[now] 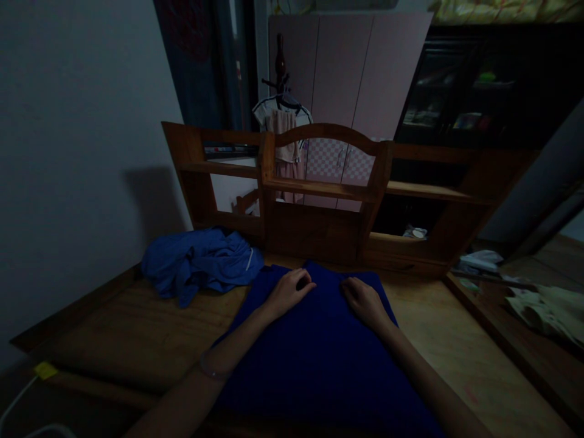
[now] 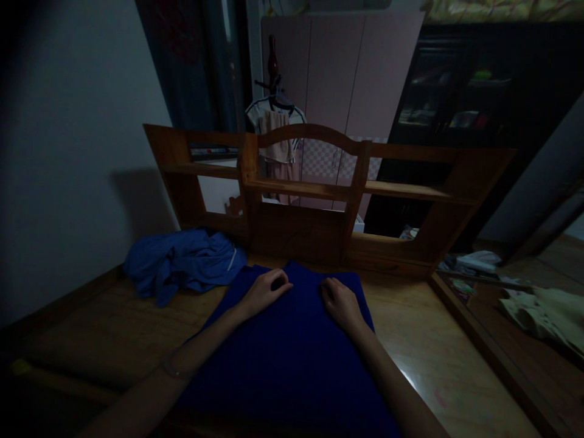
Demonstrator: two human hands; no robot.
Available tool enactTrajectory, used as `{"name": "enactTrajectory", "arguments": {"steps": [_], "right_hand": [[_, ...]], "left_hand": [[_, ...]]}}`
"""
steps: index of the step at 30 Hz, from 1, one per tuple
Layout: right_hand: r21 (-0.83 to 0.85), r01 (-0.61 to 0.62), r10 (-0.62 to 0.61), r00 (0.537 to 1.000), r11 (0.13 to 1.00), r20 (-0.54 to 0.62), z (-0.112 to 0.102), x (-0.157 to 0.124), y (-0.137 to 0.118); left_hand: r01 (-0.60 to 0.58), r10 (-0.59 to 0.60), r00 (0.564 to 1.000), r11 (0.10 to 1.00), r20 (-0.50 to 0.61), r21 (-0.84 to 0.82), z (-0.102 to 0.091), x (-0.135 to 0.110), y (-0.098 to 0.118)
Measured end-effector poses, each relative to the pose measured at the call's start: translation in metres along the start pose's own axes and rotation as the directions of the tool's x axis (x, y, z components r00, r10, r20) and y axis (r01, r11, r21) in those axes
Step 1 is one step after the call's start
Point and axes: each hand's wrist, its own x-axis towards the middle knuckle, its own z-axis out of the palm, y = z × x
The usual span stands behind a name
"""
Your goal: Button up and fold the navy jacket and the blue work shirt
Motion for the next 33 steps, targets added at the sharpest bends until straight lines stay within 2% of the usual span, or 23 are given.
{"name": "enactTrajectory", "arguments": {"steps": [11,27,33], "right_hand": [[-0.013,-0.004,0.004,1.0,1.0,-0.001,0.0004,-0.0008,0.0003],[-0.005,-0.008,0.008,1.0,1.0,0.015,-0.0019,-0.0011,0.0011],[0.016,-0.025,0.025,1.0,1.0,0.008,0.0018,-0.002,-0.0016]], "left_hand": [[0.018,-0.018,1.0,0.999,-0.015,0.049,0.0017,0.0002,-0.0007],[0.028,-0.028,0.999,1.0,-0.016,0.012,-0.0013,0.0002,0.004],[0.012,-0.012,1.0,1.0,-0.016,-0.015,0.0022,0.0016,-0.0005]]}}
